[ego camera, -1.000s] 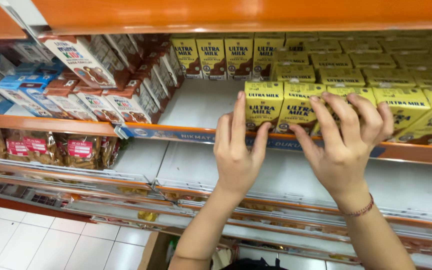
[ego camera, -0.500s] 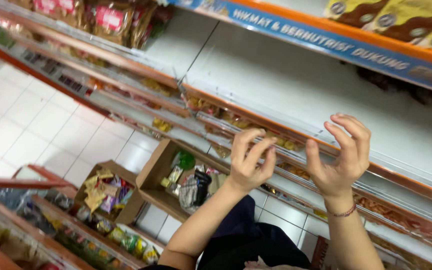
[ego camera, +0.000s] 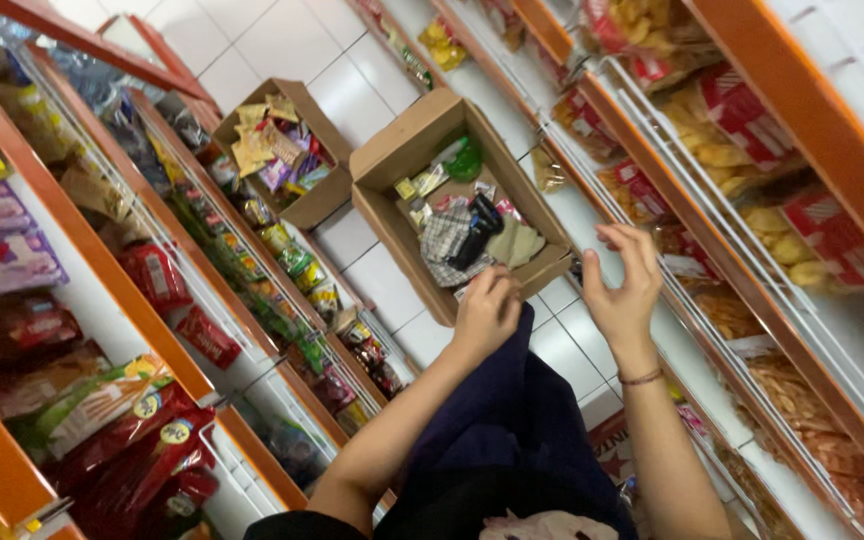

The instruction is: The person takes milk and yogurt cartons from a cardboard box, wipes them with a cloth, scans them with a handheld device, and places them onto shelves in a convenience store.

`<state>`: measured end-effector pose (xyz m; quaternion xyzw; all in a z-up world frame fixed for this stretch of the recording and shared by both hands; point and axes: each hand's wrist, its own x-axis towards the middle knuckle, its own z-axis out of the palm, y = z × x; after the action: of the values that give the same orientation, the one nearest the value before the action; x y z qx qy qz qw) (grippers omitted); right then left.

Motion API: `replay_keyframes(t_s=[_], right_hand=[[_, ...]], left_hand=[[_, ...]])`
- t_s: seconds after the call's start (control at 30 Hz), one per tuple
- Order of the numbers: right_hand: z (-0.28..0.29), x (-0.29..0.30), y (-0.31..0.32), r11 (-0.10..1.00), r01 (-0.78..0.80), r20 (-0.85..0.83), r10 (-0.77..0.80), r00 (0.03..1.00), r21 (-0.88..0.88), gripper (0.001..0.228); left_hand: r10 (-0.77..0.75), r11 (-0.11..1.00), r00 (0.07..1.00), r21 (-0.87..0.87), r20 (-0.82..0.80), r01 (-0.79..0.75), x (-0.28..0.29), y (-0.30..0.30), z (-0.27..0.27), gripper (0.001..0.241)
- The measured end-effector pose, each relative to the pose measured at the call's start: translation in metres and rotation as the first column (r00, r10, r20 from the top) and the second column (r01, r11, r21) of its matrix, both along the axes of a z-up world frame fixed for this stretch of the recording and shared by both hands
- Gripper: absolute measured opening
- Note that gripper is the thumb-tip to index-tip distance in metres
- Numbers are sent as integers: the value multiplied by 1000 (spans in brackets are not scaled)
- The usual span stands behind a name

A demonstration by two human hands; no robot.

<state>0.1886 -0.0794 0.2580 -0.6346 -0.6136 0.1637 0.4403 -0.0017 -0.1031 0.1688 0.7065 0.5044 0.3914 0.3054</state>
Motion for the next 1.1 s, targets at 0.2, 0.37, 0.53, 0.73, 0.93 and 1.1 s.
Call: replay_keyframes(t_s=[0.2,0.37,0.53,0.73,0.93,1.1], right_hand=[[-82,-45,50,975,-192,-144,175,974,-114,27],[-170,-78,94,936,-275,-145,248,958,-220,27],[-248,-101,125,883,-352,-203,300,932,-310,29],[-292,-102,138,843,-384,-213,325,921,-377,29],[-303,-103,144,836,-381,-198,328,924,-395,29],[-284,-108,150,835,-391,-187,345,920,-386,30]], left_hand=[[386,890,922,-264,4,-372,-42,57,-129,16],[782,433,607,-577,-142,-693,-69,148,-277,34],[782,136,459,-602,-422,-787,-85,194,-384,38],[909,255,359,-397,-212,-882,-79,205,-430,64],[941,202,300,-452,-156,-869,-80,213,-418,48],[928,263,349,-433,-131,-862,-69,201,-348,37]])
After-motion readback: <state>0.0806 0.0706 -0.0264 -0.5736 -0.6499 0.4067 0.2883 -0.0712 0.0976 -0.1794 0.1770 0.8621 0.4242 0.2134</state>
